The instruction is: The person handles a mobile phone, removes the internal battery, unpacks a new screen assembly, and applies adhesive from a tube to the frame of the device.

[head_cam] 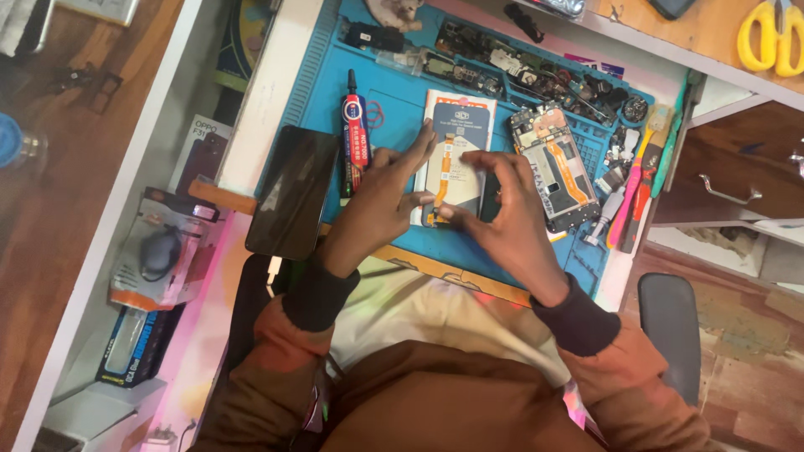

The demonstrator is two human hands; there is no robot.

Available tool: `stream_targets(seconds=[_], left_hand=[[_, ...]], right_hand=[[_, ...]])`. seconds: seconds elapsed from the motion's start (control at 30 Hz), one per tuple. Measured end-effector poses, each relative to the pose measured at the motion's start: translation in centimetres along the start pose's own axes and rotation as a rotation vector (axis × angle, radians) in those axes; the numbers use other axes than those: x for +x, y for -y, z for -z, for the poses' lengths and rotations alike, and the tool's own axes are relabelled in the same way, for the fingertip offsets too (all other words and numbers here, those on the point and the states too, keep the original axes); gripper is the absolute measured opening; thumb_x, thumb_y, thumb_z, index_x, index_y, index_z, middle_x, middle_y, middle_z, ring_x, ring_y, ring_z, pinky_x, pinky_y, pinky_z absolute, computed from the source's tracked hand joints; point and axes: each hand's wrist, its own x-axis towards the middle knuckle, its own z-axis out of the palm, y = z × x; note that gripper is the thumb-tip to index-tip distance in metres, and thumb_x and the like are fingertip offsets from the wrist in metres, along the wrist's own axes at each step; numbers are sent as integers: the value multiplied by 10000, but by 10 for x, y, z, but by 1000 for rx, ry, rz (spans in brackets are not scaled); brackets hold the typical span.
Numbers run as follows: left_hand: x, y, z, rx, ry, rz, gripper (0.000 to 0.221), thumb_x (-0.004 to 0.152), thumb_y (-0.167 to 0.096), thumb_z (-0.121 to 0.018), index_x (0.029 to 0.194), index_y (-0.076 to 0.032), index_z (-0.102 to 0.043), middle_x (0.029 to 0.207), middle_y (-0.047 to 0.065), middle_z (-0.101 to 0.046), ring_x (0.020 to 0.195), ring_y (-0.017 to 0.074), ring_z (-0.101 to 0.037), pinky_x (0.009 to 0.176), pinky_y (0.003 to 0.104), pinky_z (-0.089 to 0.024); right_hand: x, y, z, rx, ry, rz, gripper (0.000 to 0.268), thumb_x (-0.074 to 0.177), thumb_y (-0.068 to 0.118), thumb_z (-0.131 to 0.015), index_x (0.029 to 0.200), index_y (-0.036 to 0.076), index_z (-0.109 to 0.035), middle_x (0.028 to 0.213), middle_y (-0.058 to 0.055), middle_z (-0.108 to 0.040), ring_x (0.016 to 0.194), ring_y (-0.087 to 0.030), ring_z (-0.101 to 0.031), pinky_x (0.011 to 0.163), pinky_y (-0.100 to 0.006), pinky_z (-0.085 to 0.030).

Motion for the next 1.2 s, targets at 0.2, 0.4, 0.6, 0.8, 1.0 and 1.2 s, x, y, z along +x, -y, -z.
stream_targets(seconds=[0.2, 0.4, 0.6, 0.8, 1.0, 1.2], left_hand=[[-1, -1, -1, -25, -12, 6, 955, 842, -30, -784, 1628, -87, -245, 1545, 83, -556, 1027, 309, -500, 1013, 375, -468], [-3, 0, 0, -21, -6, 4, 928, 863, -24, -763, 1636, -85, -253, 1491, 89, -591, 1077, 306, -522, 1025, 382, -458], [-3, -1, 0, -26, -3, -7, 910, 848, 23, -739, 1621, -75, -267, 1539, 101, -556, 1067, 313, -520, 1024, 385, -456], [-1, -3, 2, -7, 8, 0, 846, 876, 4, -732, 1602, -57, -303, 1542, 110, -539, 1064, 326, -519, 1013, 395, -465], [0, -7, 9, 13, 71, 53, 932, 866, -138, -806, 1624, -52, -272, 1478, 119, -575, 1127, 337, -519, 1051, 402, -453], [0, -8, 12, -30, 84, 4, 1036, 814, -195, -862, 1623, -47, -232, 1551, 126, -536, 1111, 335, -504, 1058, 421, -439]], right_hand=[[1, 7, -11, -83, -26, 0, 756, 678, 316, -965, 1279, 54, -588, 1223, -141, -522, 1200, -327, -525, 1018, -430, -462], [3, -2, -13, -30, -25, -10, 718, 754, 314, -938, 1344, 69, -611, 1270, -124, -528, 1258, -314, -529, 1093, -424, -461], [3, 4, -15, -125, -48, 9, 800, 665, 344, -975, 1300, 38, -597, 1238, -149, -516, 1226, -347, -494, 1059, -460, -426], [4, -13, -7, 21, 13, 45, 770, 754, 286, -925, 1406, 61, -582, 1257, -127, -517, 1212, -312, -531, 1071, -439, -453], [1, -16, 5, 91, 60, 8, 716, 773, 236, -887, 1407, 89, -588, 1272, -110, -531, 1197, -274, -579, 988, -387, -502], [2, -5, 7, 14, 60, 21, 722, 794, 274, -899, 1413, 96, -573, 1300, -94, -548, 1222, -257, -599, 997, -387, -515]])
